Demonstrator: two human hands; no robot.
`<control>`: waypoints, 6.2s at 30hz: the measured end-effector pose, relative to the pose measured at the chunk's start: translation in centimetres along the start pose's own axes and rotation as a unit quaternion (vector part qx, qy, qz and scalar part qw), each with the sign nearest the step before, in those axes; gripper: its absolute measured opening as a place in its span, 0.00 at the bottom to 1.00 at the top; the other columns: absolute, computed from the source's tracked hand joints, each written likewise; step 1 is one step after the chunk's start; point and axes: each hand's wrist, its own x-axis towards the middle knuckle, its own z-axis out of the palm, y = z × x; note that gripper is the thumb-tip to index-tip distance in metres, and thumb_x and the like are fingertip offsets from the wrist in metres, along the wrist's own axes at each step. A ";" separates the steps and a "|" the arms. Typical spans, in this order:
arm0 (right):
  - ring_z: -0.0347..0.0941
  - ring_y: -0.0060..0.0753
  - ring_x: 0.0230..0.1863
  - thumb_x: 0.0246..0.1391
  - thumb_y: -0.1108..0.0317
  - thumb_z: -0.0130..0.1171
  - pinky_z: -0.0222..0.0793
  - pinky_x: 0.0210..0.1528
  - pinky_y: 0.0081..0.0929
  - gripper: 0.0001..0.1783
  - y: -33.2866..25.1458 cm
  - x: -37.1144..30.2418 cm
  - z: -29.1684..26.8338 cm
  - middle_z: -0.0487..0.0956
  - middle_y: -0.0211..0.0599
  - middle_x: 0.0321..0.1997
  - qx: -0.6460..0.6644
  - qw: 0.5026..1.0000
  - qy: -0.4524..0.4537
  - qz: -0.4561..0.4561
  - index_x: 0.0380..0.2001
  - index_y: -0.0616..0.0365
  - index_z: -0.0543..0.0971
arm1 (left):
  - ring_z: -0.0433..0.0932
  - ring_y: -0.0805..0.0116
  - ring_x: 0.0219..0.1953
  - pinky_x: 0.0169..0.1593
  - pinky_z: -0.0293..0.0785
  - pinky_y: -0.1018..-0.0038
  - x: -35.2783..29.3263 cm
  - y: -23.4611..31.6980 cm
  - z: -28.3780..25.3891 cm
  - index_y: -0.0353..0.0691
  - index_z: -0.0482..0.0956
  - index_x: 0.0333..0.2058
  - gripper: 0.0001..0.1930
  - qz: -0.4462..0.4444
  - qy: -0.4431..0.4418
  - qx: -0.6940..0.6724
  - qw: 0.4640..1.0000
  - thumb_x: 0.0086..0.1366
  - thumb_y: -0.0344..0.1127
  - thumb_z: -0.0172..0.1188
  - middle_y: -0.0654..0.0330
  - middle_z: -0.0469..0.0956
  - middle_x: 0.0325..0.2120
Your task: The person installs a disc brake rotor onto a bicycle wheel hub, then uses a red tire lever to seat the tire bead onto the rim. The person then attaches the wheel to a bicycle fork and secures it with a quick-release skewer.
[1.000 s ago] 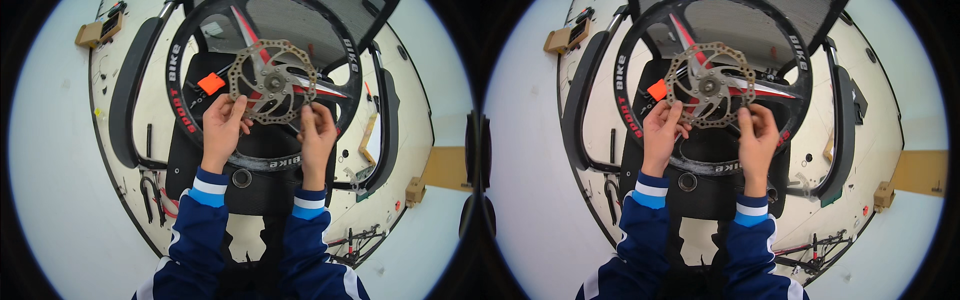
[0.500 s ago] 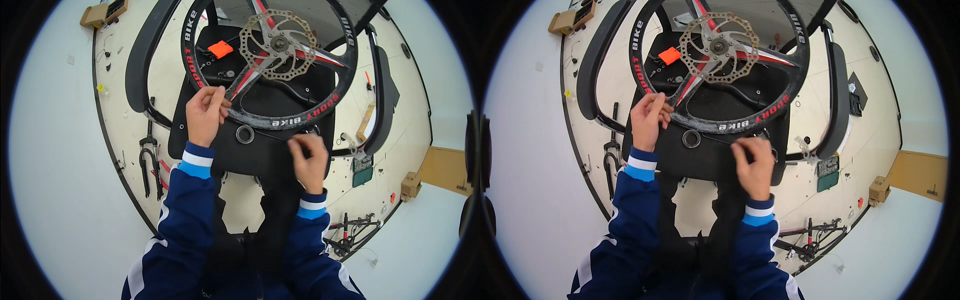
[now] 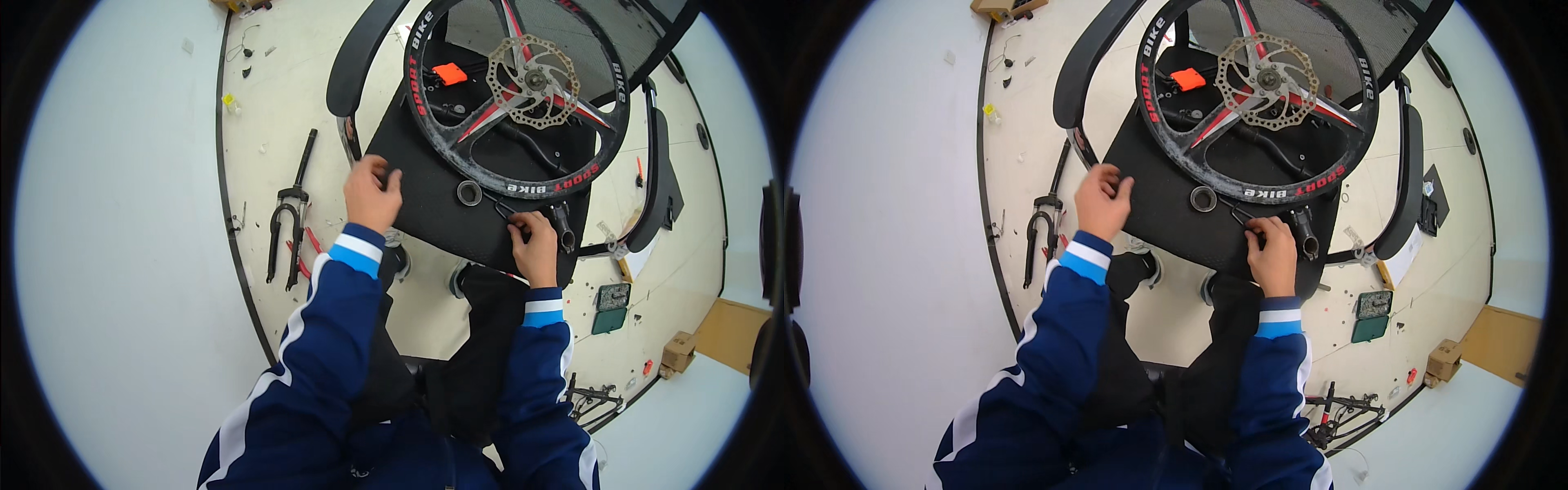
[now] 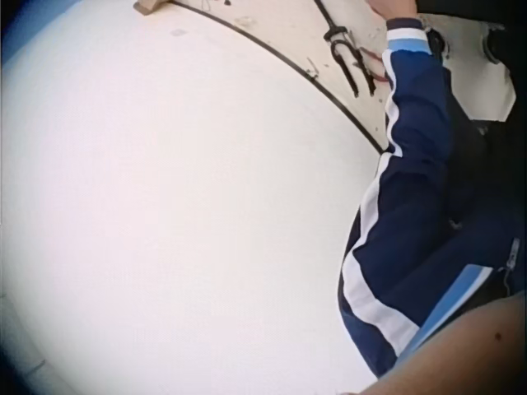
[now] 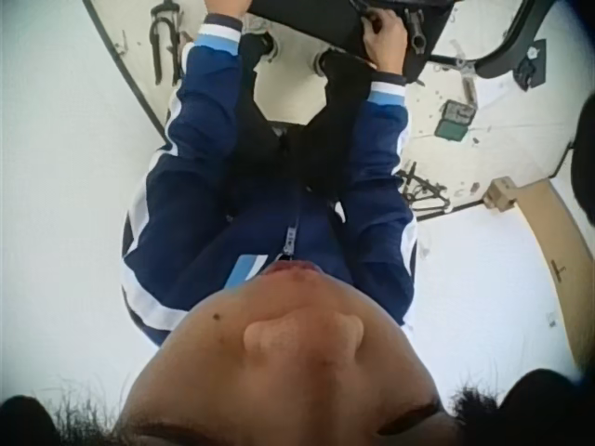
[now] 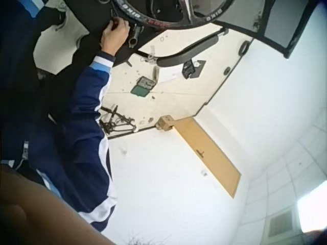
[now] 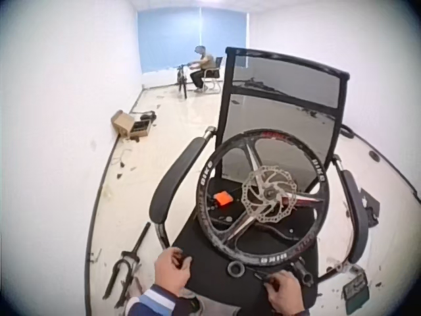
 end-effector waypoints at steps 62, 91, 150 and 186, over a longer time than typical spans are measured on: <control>0.75 0.36 0.44 0.51 0.66 0.59 0.69 0.48 0.28 0.21 4.7 3.6 0.5 0.78 0.45 0.46 -0.220 0.971 -0.076 -0.049 0.47 0.68 0.73 | 0.69 0.58 0.40 0.46 0.61 0.66 -4.7 9.6 8.6 0.31 0.80 0.33 0.21 -0.098 -0.156 -0.026 0.982 0.42 0.41 0.61 0.49 0.76 0.34; 0.77 0.34 0.41 0.53 0.72 0.49 0.75 0.41 0.27 0.06 -10.4 6.2 7.1 0.78 0.34 0.37 -0.724 0.564 -0.247 -0.311 0.32 0.54 0.76 | 0.70 0.63 0.35 0.38 0.62 0.71 -4.7 10.1 8.2 0.33 0.80 0.25 0.14 -0.112 -0.163 -0.071 0.978 0.37 0.36 0.63 0.53 0.74 0.27; 0.71 0.49 0.48 0.61 0.55 0.45 0.71 0.48 0.41 0.24 4.5 7.0 -0.6 0.70 0.51 0.54 -0.162 0.967 0.061 0.187 0.52 0.61 0.69 | 0.77 0.60 0.16 0.23 0.77 0.69 -64.3 -41.3 -7.4 0.30 0.77 0.22 0.21 -0.865 0.087 -0.194 0.455 0.63 0.45 0.57 0.49 0.78 0.17; 0.69 0.33 0.23 0.44 0.71 0.59 0.66 0.29 0.28 0.11 -2.6 6.0 3.1 0.71 0.39 0.21 0.078 0.972 0.178 0.135 0.28 0.63 0.69 | 0.80 0.68 0.28 0.27 0.73 0.79 -12.0 -23.0 -18.1 0.36 0.71 0.31 0.07 -0.391 -0.045 -0.190 0.899 0.57 0.20 0.59 0.57 0.78 0.28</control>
